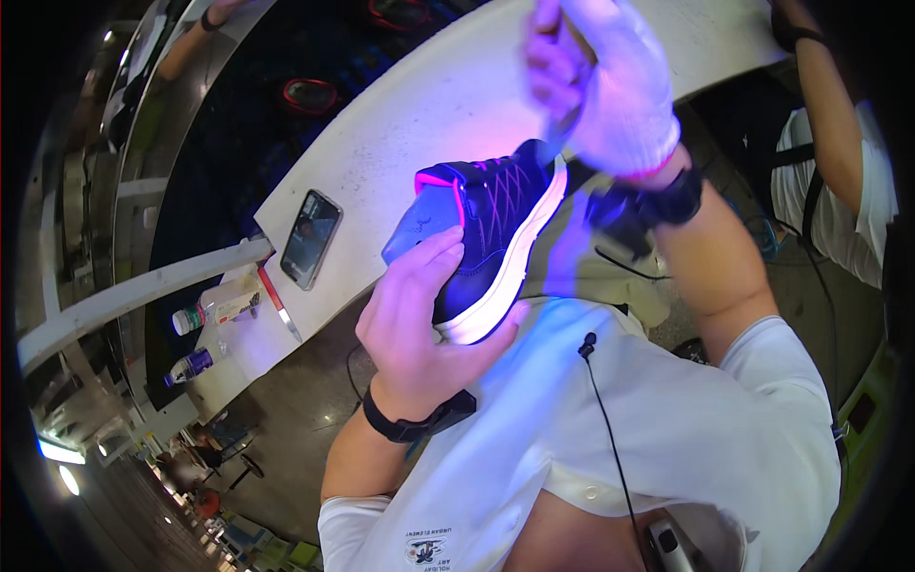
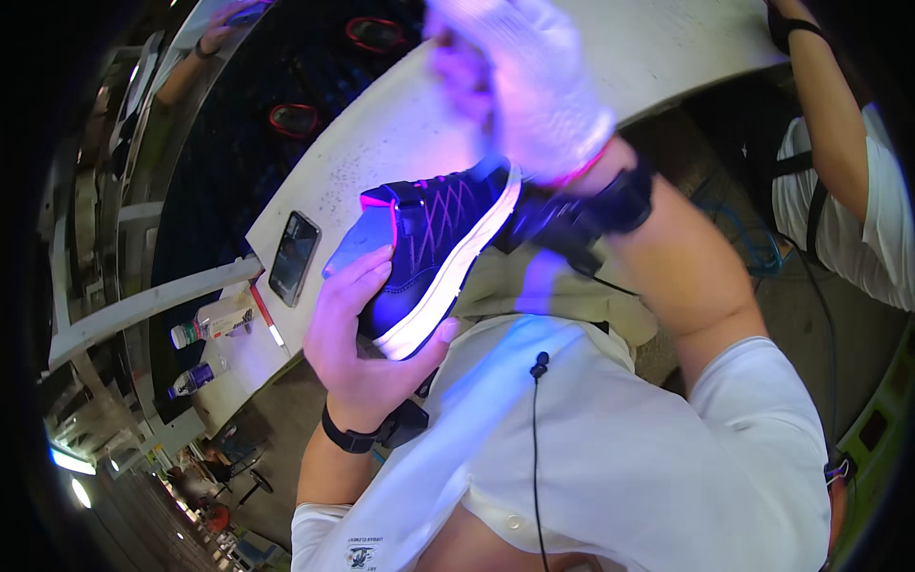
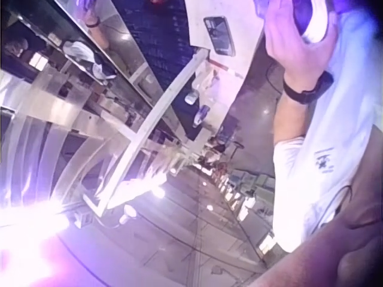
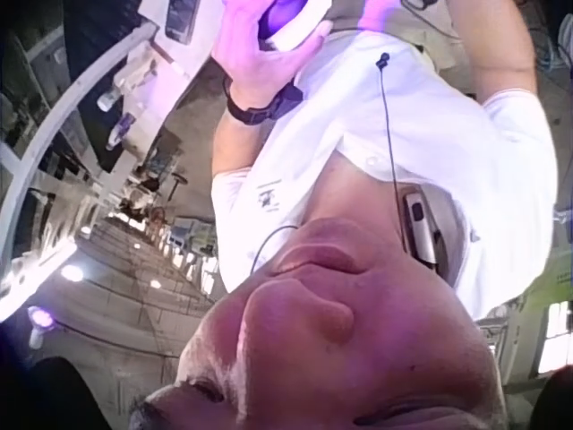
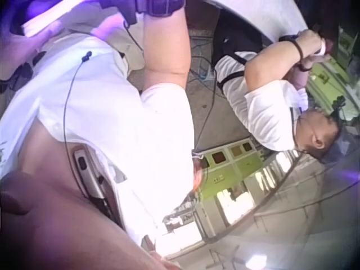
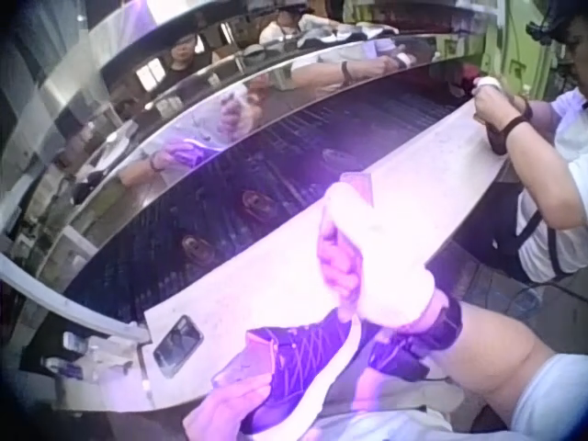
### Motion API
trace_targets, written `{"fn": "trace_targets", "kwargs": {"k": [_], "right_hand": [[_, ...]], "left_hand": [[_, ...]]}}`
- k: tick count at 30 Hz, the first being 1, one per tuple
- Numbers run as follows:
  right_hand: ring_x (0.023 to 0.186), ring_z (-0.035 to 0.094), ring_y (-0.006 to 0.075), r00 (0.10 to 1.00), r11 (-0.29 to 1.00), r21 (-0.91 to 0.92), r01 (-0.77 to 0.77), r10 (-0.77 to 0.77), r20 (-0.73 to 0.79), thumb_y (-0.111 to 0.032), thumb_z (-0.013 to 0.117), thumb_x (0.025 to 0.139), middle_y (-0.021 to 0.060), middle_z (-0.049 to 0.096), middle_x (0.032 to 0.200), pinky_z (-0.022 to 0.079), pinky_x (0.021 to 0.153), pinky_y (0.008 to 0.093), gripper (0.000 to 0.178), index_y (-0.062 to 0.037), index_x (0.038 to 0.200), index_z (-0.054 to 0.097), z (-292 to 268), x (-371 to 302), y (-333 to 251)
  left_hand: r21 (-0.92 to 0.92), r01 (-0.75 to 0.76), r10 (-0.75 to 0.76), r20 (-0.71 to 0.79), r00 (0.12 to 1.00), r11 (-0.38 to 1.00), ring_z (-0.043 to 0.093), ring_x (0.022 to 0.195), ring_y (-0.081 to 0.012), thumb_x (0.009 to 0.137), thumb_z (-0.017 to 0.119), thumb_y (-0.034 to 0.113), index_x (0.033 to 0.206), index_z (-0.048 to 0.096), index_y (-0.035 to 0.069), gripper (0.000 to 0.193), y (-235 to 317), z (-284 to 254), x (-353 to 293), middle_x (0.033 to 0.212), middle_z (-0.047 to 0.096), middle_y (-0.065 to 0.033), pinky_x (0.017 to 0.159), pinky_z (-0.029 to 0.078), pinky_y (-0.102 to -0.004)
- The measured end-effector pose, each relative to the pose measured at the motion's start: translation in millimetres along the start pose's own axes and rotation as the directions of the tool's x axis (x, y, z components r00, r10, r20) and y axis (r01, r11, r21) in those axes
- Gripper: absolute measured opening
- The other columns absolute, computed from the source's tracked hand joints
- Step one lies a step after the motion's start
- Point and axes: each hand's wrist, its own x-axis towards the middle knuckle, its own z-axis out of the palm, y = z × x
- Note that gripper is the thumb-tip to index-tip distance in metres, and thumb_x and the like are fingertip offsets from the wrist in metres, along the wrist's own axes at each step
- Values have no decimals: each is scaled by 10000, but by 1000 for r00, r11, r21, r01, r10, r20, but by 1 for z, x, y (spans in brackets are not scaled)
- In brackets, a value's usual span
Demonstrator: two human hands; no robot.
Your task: The person picks up a shoe and a sole, presses them together by hand, and wipes the edges with a gloved hand. They then place the shoe on a conveyor belt and repeat the process with another shoe.
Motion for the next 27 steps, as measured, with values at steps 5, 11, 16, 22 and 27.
{"fn": "trace_targets", "kwargs": {"k": [5, 11, 16, 22, 27], "right_hand": [[1004, 698, 386, 982, -353, -935, -26, -185, 42, -428, 652, 1024, 191, 723, 1040, 546, 902, 480, 430, -43, 1213, 678, -120, 26, 25], [1311, 566, 435, 905, -79, -914, 399, -127, 406, -442, 825, 849, 237, 582, 1436, 450, 1122, 500, 747, -15, 1415, 590, -86, -2, 3], [1199, 641, 443, 674, 290, -698, 655, 193, 713, -384, 978, 656, 246, 597, 1386, 525, 1034, 492, 1060, -57, 1518, 457, -12, -43, 41], [953, 701, 360, 746, 192, -731, 655, -6, 666, -332, 814, 866, 183, 694, 1105, 570, 835, 446, 596, -17, 1325, 601, -9, -43, 31], [1084, 693, 269, 825, 424, -802, 421, -546, 144, -420, 638, 1009, 147, 708, 1200, 544, 969, 408, 521, 0, 1318, 652, 47, 24, -103]], "left_hand": [[-117, 57, -68, -91, 994, 992, 759, 1006, -336, 652, 988, 256, 1153, 677, -16, 650, -16, -2, -8, 1162, 753, -192, 882, 625, -404], [-134, 188, -196, -48, 980, 973, 723, 1077, -348, 642, 969, 243, 1216, 662, 15, 689, -22, -5, -20, 1238, 700, -177, 934, 600, -406], [-168, 178, -188, -50, 981, 970, 710, 1087, -355, 638, 967, 252, 1236, 651, 22, 714, -30, -10, -23, 1306, 653, -168, 909, 605, -414], [-238, 21, -38, -68, 997, 971, 687, 1182, -383, 680, 972, 245, 1391, 572, 53, 838, -43, -20, -29, 1432, 581, -222, 961, 602, -433], [-405, -25, -141, -376, 916, 914, 576, 1356, -415, 786, 920, 152, 1574, 382, 65, 958, -51, -12, -48, 1588, 384, -288, 1038, 571, -472]]}}
